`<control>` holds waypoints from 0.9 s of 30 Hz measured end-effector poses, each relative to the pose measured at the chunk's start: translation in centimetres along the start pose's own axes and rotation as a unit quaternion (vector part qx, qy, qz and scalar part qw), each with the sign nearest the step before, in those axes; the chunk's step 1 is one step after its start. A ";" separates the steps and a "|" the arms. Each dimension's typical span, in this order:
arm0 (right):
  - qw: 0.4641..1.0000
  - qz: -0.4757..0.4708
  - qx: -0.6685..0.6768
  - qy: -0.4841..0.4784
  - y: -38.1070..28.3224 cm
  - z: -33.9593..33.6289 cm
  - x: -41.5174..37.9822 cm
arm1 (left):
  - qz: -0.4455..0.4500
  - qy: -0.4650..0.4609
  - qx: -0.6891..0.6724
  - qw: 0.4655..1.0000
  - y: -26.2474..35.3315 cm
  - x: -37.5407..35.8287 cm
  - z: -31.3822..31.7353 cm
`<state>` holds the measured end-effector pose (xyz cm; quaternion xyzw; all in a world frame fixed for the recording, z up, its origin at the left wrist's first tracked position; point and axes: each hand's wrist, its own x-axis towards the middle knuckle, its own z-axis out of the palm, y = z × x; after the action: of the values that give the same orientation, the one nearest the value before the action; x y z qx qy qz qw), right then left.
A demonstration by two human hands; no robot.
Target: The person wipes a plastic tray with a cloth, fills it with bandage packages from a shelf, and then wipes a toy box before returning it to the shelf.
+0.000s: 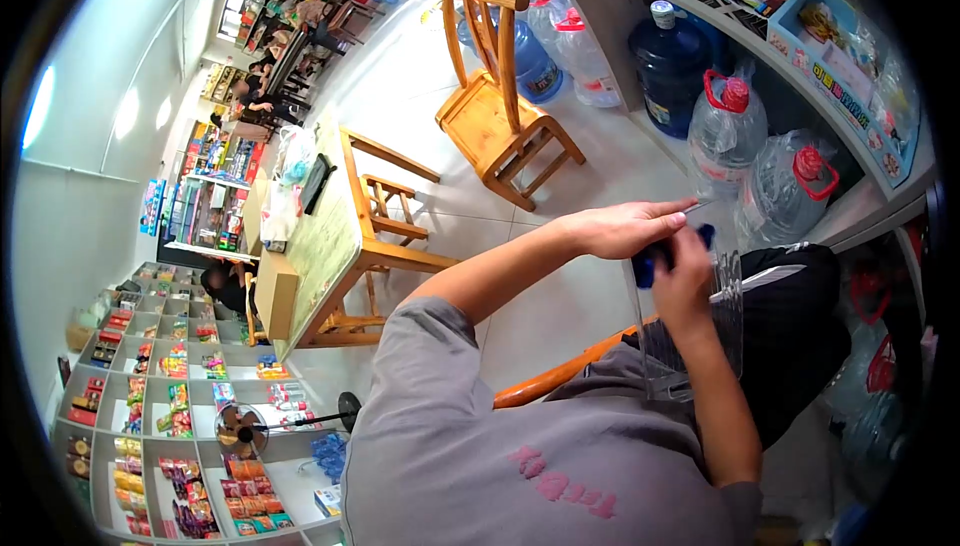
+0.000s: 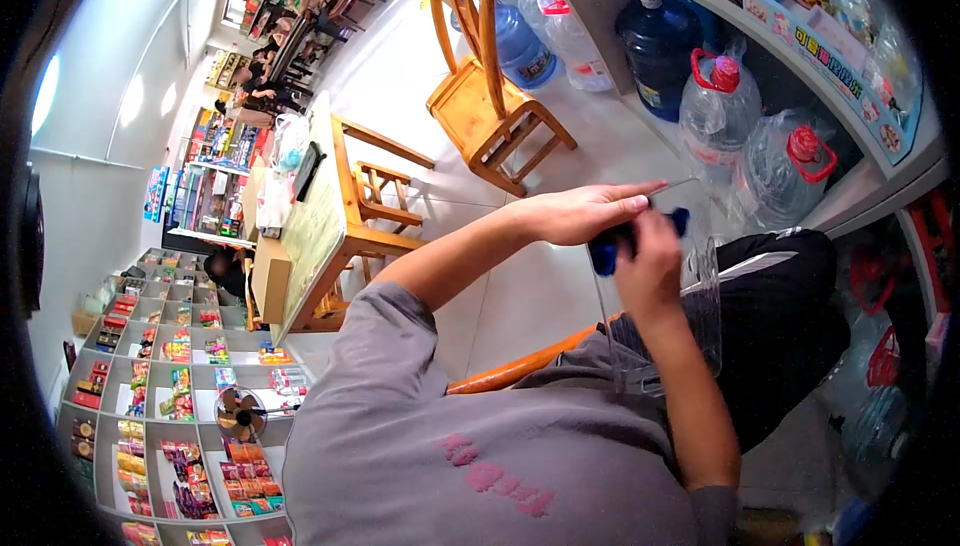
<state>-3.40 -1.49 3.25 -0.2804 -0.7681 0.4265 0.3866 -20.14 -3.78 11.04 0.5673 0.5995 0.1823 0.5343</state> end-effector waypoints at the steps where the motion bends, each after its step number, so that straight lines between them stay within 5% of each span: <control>1: 0.998 -0.059 0.002 0.001 -0.2 0.4 -0.4 | 0.006 0.000 -0.001 1.000 0.0 0.0 0.2; 2: 0.993 -0.119 0.003 0.004 -0.2 0.6 -0.5 | 0.013 -0.001 0.000 1.000 0.2 0.0 0.3; 6: 0.984 -0.118 0.028 -0.127 0.7 -2.1 -1.2 | -0.010 -0.008 -0.006 1.000 1.1 -0.1 0.3; 7: 0.982 -0.076 -0.002 -0.174 0.9 -2.8 -2.2 | 0.029 0.020 0.006 0.999 0.3 0.4 0.5; 10: 0.955 0.002 -0.026 -0.296 -0.2 -5.5 -4.6 | -0.107 -0.011 -0.036 0.994 2.4 -0.6 0.0; 15: 0.888 0.059 -0.058 -0.452 -0.2 -9.1 -8.7 | -0.072 -0.006 -0.053 0.996 -1.2 0.6 0.5; 27: 0.897 0.079 -0.239 -0.362 -0.3 -10.2 -10.4 | 0.014 -0.022 0.024 0.999 2.0 0.6 1.4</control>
<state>10.74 -5.05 3.31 -0.2500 -0.9094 0.3308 -0.0320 -17.88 -3.17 11.90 0.5924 0.5838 0.1628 0.5308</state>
